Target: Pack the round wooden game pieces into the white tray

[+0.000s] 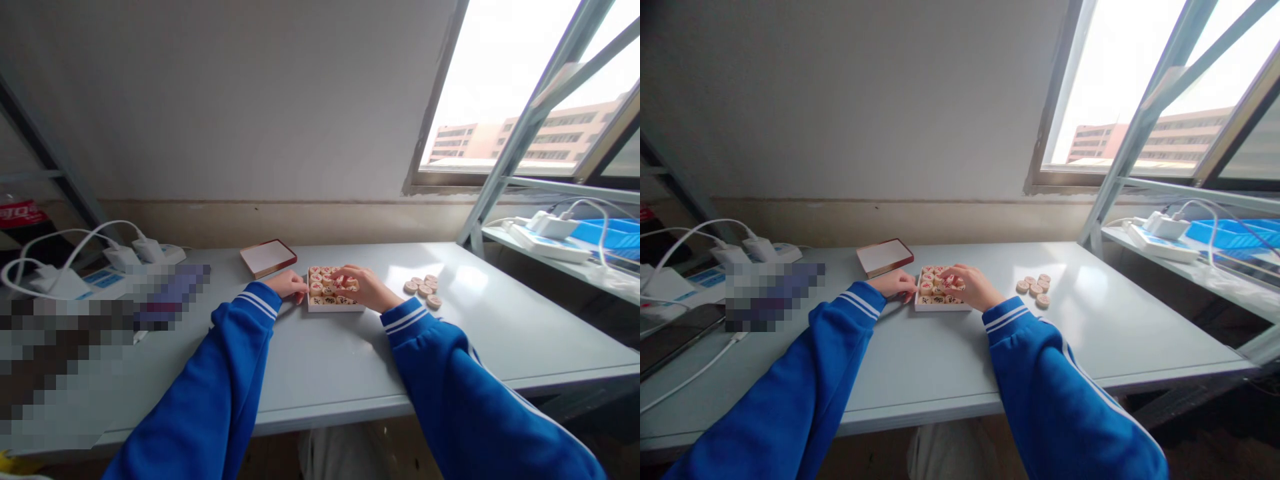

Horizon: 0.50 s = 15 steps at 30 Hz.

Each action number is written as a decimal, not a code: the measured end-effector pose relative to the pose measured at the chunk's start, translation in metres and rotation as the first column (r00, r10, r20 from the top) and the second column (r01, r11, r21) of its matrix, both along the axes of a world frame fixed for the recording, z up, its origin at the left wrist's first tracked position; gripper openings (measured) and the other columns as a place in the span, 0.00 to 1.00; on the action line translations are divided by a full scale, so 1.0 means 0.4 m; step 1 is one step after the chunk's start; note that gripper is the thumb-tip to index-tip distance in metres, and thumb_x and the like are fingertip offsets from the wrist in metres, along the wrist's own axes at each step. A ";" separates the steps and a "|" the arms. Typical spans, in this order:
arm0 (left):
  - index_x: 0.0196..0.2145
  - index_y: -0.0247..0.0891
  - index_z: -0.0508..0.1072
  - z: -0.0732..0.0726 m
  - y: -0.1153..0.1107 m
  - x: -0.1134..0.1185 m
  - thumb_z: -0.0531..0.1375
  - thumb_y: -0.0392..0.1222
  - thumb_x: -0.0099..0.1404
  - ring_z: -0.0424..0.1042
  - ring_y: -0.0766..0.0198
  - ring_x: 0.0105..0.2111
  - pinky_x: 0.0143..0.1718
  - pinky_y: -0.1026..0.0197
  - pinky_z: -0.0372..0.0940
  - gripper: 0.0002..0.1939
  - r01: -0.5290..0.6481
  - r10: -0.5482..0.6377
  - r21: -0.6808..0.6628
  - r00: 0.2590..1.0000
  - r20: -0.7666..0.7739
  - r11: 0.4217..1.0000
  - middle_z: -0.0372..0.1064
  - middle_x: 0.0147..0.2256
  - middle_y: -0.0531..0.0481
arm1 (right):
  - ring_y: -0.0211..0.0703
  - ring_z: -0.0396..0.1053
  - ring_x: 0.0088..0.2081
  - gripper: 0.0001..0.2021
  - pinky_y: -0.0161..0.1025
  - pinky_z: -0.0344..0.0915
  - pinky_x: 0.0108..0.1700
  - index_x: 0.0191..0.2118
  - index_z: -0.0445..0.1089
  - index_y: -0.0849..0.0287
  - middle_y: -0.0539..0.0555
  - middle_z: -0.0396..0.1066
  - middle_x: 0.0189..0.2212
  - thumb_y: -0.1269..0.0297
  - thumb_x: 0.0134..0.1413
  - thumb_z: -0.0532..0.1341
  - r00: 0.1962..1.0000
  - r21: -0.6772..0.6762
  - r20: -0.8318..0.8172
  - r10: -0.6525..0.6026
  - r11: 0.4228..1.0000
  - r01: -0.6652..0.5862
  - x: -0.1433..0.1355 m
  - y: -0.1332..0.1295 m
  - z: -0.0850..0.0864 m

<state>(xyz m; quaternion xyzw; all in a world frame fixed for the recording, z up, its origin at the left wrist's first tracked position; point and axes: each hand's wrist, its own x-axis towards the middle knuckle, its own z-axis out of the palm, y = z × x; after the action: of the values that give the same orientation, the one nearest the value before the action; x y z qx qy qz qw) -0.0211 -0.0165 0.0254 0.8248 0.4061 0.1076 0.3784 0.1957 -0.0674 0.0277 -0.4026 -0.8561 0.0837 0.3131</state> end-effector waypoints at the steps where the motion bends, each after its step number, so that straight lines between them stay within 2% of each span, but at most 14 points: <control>1: 0.12 0.34 0.66 -0.001 0.000 0.001 0.52 0.45 0.50 0.55 0.70 0.18 0.24 0.65 0.51 0.16 0.001 -0.001 -0.003 1.000 0.002 1.000 0.61 0.15 0.53 | 0.38 0.66 0.33 0.08 0.36 0.62 0.37 0.36 0.68 0.58 0.53 0.69 0.33 0.66 0.47 0.60 1.000 0.008 0.006 0.003 1.000 -0.003 -0.002 0.001 -0.003; 5: 0.13 0.34 0.66 -0.005 0.000 0.007 0.52 0.44 0.49 0.56 0.70 0.19 0.23 0.65 0.51 0.13 -0.019 0.019 0.004 1.000 -0.012 1.000 0.61 0.15 0.54 | 0.38 0.66 0.33 0.09 0.35 0.62 0.37 0.37 0.68 0.59 0.54 0.68 0.33 0.68 0.47 0.60 1.000 0.010 0.025 0.009 1.000 -0.010 -0.006 0.003 -0.009; 11: 0.12 0.35 0.63 -0.005 0.001 0.014 0.51 0.43 0.49 0.56 0.70 0.19 0.24 0.65 0.51 0.13 -0.044 0.049 0.073 0.997 -0.060 0.996 0.58 0.15 0.55 | 0.39 0.65 0.32 0.13 0.36 0.62 0.35 0.39 0.65 0.61 0.54 0.68 0.30 0.70 0.44 0.62 0.998 0.019 0.041 -0.055 0.998 0.054 -0.008 0.003 -0.014; 15: 0.12 0.35 0.63 -0.002 -0.003 0.017 0.51 0.43 0.49 0.56 0.70 0.19 0.24 0.65 0.51 0.13 -0.061 0.068 0.080 0.995 -0.079 0.995 0.58 0.15 0.55 | 0.37 0.66 0.31 0.09 0.36 0.62 0.36 0.37 0.65 0.60 0.52 0.69 0.29 0.71 0.45 0.61 0.999 -0.006 0.034 -0.031 0.999 0.031 -0.010 0.000 -0.011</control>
<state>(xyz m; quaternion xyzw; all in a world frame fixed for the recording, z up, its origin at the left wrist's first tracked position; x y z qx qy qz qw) -0.0143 -0.0178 0.0245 0.8290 0.4433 0.1015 0.3255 0.1917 -0.0672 0.0233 -0.4182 -0.8547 0.0747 0.2983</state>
